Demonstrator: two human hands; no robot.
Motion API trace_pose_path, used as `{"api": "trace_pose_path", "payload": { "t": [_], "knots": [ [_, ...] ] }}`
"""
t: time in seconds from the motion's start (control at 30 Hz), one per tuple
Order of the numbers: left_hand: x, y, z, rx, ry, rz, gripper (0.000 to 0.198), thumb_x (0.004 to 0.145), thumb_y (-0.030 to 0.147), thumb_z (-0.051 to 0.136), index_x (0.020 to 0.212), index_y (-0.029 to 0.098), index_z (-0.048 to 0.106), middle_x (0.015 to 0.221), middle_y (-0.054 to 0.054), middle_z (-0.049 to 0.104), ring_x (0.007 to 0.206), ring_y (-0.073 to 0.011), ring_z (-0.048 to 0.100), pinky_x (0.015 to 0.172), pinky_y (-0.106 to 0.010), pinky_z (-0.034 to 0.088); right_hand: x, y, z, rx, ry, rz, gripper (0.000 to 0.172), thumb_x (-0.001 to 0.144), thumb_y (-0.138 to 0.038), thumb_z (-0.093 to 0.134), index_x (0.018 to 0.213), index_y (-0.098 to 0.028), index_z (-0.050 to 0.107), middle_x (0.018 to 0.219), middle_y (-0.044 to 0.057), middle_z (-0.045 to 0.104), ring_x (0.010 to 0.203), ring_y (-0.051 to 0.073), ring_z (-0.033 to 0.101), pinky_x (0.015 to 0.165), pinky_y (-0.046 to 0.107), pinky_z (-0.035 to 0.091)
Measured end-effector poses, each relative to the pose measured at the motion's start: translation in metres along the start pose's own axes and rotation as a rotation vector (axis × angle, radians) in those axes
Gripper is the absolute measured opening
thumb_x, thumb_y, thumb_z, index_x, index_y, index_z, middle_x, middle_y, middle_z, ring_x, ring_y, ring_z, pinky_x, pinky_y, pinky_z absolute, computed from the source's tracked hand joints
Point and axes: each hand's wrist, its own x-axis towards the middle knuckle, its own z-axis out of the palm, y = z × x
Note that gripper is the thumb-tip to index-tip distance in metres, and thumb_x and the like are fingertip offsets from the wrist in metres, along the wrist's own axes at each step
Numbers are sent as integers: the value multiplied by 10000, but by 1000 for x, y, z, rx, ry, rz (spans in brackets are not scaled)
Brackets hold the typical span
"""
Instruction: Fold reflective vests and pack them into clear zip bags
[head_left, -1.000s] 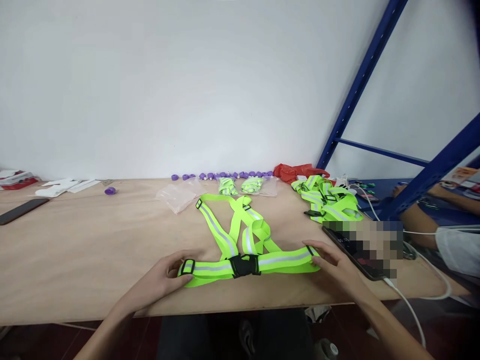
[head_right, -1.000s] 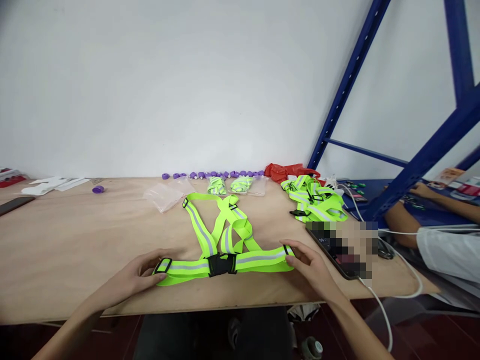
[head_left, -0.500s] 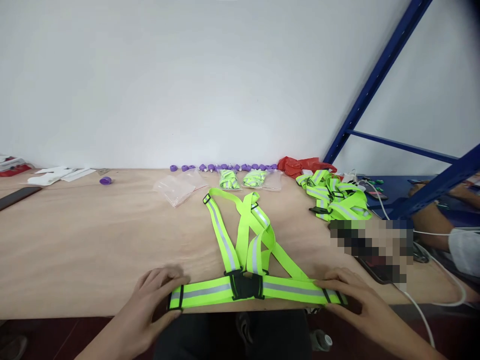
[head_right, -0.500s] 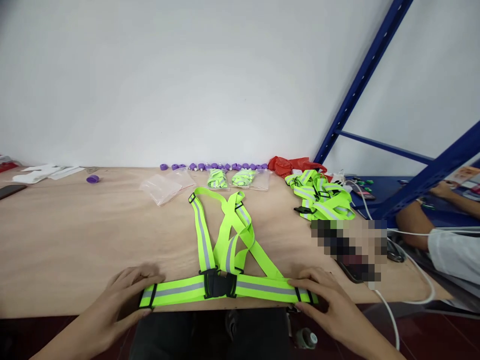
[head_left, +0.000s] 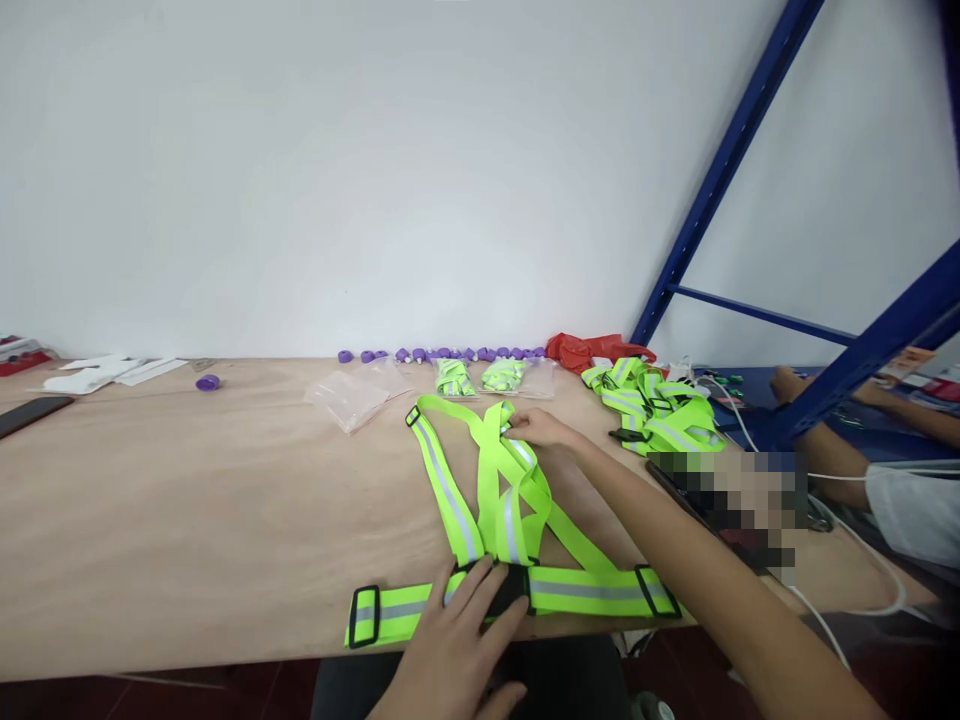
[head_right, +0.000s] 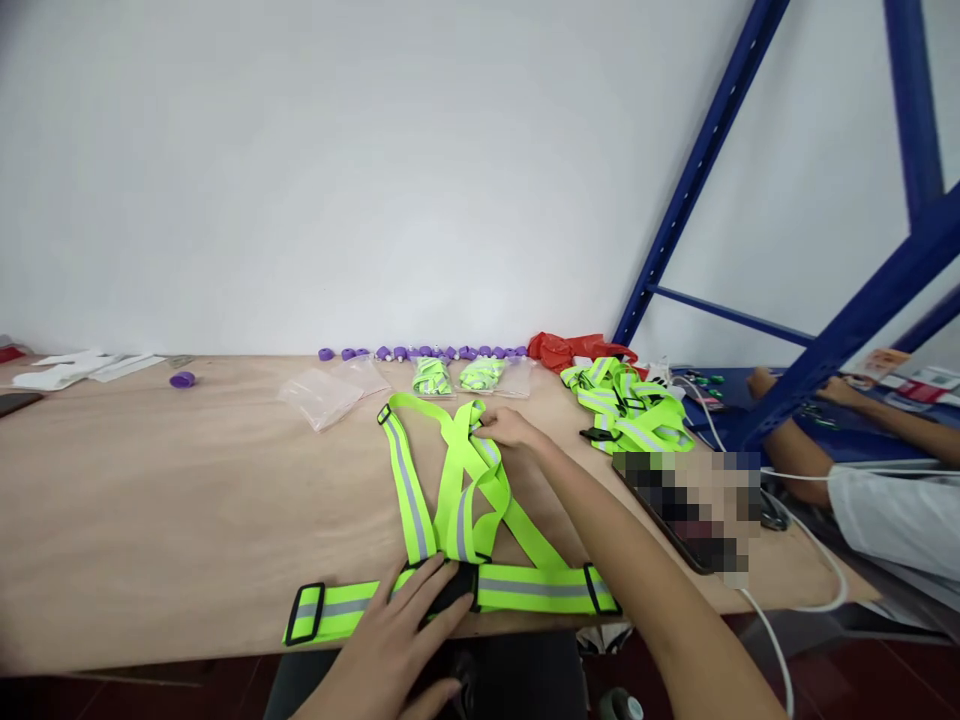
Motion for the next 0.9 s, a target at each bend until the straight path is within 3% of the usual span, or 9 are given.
{"api": "trace_pose_path", "payload": {
  "t": [0.1,0.23,0.3,0.4,0.5,0.67,0.8,0.9],
  "knots": [
    [-4,-8,9,90,164,63,548,910,602,506,1366,301,553,1364,-44,597,1293,-192,510,1203,-365,315,20,-6,1,33,-2,68,289,649,-309,741,725,-91,567,548,-25,500,569,46,480,569,138,402],
    [-3,-10,12,135,281,58,487,922,591,491,1302,309,603,1292,-24,635,1281,-178,505,1270,-387,141,33,-17,-24,108,118,124,213,773,-285,636,833,-113,526,628,-6,538,576,42,494,590,154,451],
    [-2,-9,13,134,300,54,450,932,564,490,1283,310,613,1293,-23,635,1269,-178,516,1271,-394,134,38,-24,-36,146,169,132,188,814,-281,591,877,-118,523,679,8,562,606,38,495,615,150,463],
    [-2,-8,17,136,306,55,376,946,490,509,1257,311,623,1305,-31,627,1270,-183,525,1249,-389,221,44,-31,-44,184,203,146,182,834,-281,560,924,-126,531,726,22,584,653,46,509,617,135,457],
    [-3,-7,25,141,338,43,306,946,360,553,1237,305,630,1296,-40,629,1257,-180,545,1239,-402,260,47,-29,-40,208,144,154,225,791,-248,605,975,-126,564,801,32,626,701,57,549,629,125,455],
    [-3,-5,36,123,437,9,293,927,296,595,1215,302,646,1274,-40,645,1300,-186,527,1277,-455,171,40,-16,-33,257,-46,155,351,756,-210,608,1102,-153,606,946,38,675,770,73,598,675,142,480],
    [-3,-5,34,137,403,21,320,931,247,581,1238,315,642,1277,-35,646,1294,-178,533,1285,-451,121,31,-6,-33,262,-230,180,375,673,-214,710,1033,-128,643,928,51,678,783,86,618,709,163,502],
    [-3,-5,30,134,401,9,291,951,267,551,1216,316,659,1272,-30,650,1258,-172,557,1288,-454,53,29,3,-32,250,-191,172,375,691,-312,748,982,-102,643,823,37,652,697,44,569,682,139,467]
  ]
}}
